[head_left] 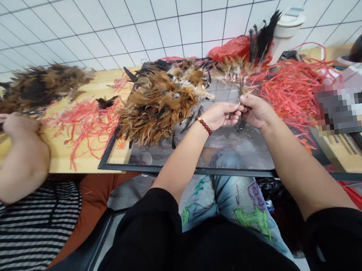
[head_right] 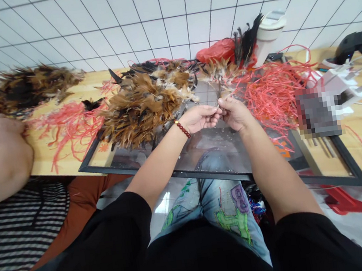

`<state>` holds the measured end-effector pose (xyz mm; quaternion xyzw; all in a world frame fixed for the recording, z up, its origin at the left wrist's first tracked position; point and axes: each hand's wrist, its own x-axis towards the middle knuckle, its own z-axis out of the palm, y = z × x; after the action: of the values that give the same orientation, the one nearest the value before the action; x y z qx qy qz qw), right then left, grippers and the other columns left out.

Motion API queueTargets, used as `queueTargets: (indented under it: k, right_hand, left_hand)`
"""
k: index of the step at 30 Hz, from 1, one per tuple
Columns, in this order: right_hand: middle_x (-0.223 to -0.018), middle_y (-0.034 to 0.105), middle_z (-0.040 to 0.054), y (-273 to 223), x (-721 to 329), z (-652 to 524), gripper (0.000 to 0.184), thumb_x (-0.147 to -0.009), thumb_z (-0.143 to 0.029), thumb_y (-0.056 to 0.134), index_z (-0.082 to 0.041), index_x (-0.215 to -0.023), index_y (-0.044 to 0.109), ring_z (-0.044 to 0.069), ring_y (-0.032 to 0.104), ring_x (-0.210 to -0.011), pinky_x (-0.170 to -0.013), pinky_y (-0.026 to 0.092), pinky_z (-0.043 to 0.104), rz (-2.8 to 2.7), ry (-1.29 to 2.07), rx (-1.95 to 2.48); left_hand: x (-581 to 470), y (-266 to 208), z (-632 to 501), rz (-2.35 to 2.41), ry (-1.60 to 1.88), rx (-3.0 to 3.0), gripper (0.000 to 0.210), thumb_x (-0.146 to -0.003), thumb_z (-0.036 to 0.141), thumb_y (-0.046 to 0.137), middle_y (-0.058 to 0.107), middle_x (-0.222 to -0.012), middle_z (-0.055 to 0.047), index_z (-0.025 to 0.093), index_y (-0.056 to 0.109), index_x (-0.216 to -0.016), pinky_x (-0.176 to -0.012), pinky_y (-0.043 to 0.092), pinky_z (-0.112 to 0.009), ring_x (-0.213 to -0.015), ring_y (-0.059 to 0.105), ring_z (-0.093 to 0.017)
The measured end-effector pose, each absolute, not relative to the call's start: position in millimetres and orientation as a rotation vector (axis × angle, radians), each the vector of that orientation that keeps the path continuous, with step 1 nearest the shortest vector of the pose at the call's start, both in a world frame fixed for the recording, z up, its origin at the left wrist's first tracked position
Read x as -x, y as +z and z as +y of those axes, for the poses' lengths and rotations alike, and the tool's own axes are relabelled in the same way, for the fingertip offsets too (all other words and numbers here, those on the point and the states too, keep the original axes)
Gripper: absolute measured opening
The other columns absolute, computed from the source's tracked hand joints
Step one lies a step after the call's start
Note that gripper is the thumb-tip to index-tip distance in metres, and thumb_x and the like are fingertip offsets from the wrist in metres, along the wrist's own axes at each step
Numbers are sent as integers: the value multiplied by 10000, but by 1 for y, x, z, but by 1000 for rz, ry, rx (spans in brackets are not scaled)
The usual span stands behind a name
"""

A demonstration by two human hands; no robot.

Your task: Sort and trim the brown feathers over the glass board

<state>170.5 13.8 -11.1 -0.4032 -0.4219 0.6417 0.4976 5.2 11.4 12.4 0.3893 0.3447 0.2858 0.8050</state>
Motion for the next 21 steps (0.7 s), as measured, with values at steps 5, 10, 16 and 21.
queueTargets:
  k: [5,10,16,21]
  right_hand:
    - [-570,513,-62,-13,-172,16,476,-617,-478,884,-219,-688,490,84,470,-488,-480,416,238,-1062,1463,1020]
    - [-538,497,-64,-14,-166,14,450,-619,-434,892,-211,-667,504,74,464,-472,-476,398,219,-1094,1373,1032]
    - [-539,515,-61,-12,-161,13,480,-529,-458,926,-203,-650,538,66,450,-482,-478,393,209,-1075,1377,1044]
    - [-525,487,-69,-15,-158,13,464,-547,-515,911,-208,-715,605,54,379,-471,-467,321,201,-1125,1367,1005]
  left_hand:
    - [-4,11,11,699,609,-806,233,-923,331,654,741,-780,-59,109,711,-884,-774,560,-238,-692,669,-85]
    - [-4,9,12,759,626,-861,176,-900,269,689,729,-733,-44,100,689,-852,-743,551,-212,-658,660,-69]
    - [-7,11,10,822,653,-846,118,-924,173,639,708,-687,-37,95,655,-837,-743,545,-204,-622,651,-59]
    - [-9,7,13,864,798,-772,152,-944,135,590,641,-603,17,112,615,-796,-662,505,-175,-525,588,-35]
